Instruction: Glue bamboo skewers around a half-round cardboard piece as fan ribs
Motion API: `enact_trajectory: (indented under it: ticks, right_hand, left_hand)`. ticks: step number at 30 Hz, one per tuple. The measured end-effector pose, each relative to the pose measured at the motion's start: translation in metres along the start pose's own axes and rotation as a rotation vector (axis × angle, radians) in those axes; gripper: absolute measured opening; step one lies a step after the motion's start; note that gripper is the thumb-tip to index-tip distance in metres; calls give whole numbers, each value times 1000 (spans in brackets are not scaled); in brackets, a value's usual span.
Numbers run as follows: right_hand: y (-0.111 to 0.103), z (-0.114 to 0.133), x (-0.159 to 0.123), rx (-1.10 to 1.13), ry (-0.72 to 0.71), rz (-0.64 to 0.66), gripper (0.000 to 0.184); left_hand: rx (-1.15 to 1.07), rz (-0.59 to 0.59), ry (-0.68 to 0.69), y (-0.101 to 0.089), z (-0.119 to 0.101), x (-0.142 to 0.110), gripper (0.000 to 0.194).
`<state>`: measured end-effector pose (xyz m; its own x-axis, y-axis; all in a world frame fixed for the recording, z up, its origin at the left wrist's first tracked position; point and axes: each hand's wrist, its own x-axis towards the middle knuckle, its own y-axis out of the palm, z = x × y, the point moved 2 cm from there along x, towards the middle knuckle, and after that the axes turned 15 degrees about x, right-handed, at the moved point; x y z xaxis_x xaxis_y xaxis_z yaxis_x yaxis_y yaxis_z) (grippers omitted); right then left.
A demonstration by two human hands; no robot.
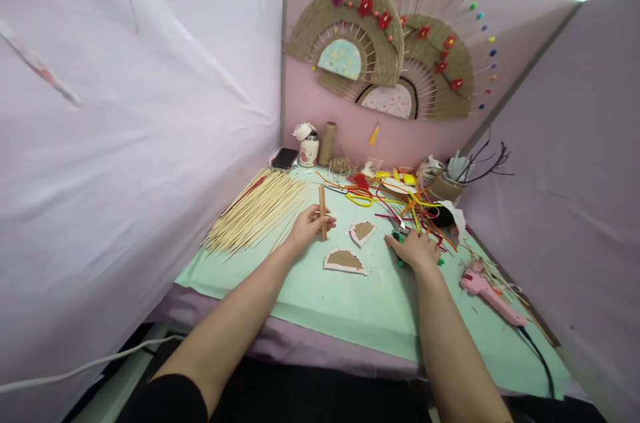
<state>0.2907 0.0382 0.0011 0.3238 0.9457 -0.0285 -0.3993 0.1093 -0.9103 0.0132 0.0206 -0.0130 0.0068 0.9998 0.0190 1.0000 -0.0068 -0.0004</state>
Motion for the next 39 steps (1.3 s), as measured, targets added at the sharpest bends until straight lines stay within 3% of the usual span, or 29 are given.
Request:
enact_trajectory:
  ticks: [2,4,5,8,12,22,28,39]
  right_hand:
    - [-9,12,-6,46,-93,-84,71]
    - [-16,36,-15,218,-279,-117,57]
    - [-17,51,-21,360,-396,-76,49]
    - [-7,101,-41,761,-675,222,44]
    - [17,140,-57,897,-750,283,31]
    - [33,129,-50,1086,-720,268,24]
    - [44,130,-41,1272,-724,267,20]
    - [46,128,-39,1338,-657,336,20]
  left_hand:
    - [3,4,28,1,0,0,30]
    - [13,5,87,3,-2,0,27]
    - [22,9,121,4,-3,0,26]
    - [69,26,196,6,-5,-1,25]
    - [199,-5,224,5,-6,-2,18]
    - [353,39,236,4,-1,-2,19]
    - [343,89,274,4,3,-1,26]
    - [299,145,292,6,-3,-5,37]
